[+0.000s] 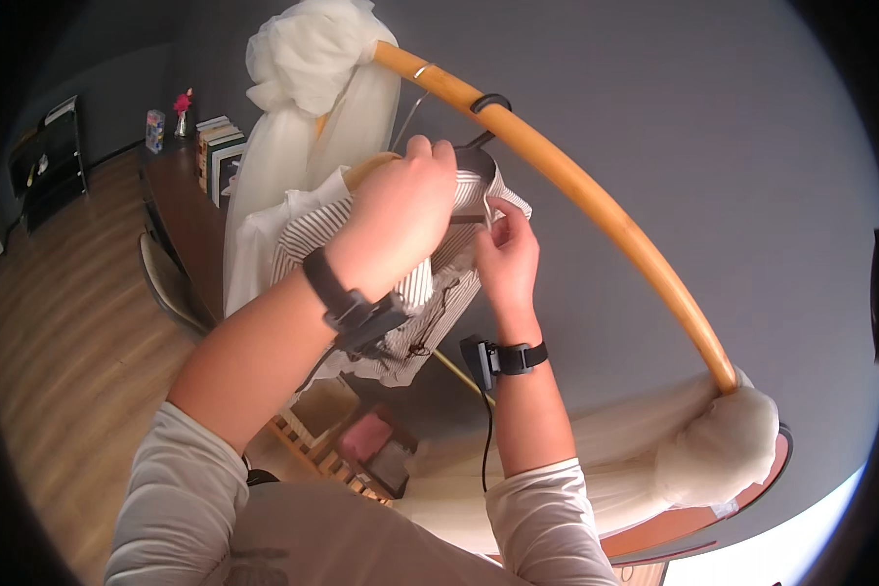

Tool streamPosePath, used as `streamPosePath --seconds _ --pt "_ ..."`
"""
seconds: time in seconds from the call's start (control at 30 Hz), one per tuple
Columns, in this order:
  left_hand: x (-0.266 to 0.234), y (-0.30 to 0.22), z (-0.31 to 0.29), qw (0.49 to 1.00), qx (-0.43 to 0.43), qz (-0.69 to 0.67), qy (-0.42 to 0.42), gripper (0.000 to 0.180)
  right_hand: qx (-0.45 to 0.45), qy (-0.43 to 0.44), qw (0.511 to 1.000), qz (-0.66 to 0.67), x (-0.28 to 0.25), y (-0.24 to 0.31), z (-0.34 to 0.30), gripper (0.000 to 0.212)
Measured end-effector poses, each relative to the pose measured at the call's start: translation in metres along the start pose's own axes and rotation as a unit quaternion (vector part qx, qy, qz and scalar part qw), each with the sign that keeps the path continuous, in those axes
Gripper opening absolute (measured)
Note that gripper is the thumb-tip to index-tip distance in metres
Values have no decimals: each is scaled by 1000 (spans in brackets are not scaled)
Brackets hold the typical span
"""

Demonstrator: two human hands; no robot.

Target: Put shirts on hangers and hang them onto a clothing rack.

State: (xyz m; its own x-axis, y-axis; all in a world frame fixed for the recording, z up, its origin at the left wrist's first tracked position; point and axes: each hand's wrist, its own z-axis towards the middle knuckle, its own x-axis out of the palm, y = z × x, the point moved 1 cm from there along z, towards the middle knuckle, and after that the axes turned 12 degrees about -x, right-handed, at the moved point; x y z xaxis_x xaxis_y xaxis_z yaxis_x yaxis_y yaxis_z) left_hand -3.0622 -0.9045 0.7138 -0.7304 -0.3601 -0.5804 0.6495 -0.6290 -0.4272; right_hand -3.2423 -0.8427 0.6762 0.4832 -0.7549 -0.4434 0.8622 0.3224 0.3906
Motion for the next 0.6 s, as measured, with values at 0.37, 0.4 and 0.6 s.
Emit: streamPosePath --seconds 0.37,0.4,0.6 --pt "11 50 -139 980 60 -170 87 14 138 26 979 149 24 -50 -132 13" --pt "19 53 -149 976 75 -178 98 13 65 35 991 115 32 -45 -135 16" --pt "52 52 -151 973 128 44 186 23 -186 181 962 79 44 -8 -100 25"
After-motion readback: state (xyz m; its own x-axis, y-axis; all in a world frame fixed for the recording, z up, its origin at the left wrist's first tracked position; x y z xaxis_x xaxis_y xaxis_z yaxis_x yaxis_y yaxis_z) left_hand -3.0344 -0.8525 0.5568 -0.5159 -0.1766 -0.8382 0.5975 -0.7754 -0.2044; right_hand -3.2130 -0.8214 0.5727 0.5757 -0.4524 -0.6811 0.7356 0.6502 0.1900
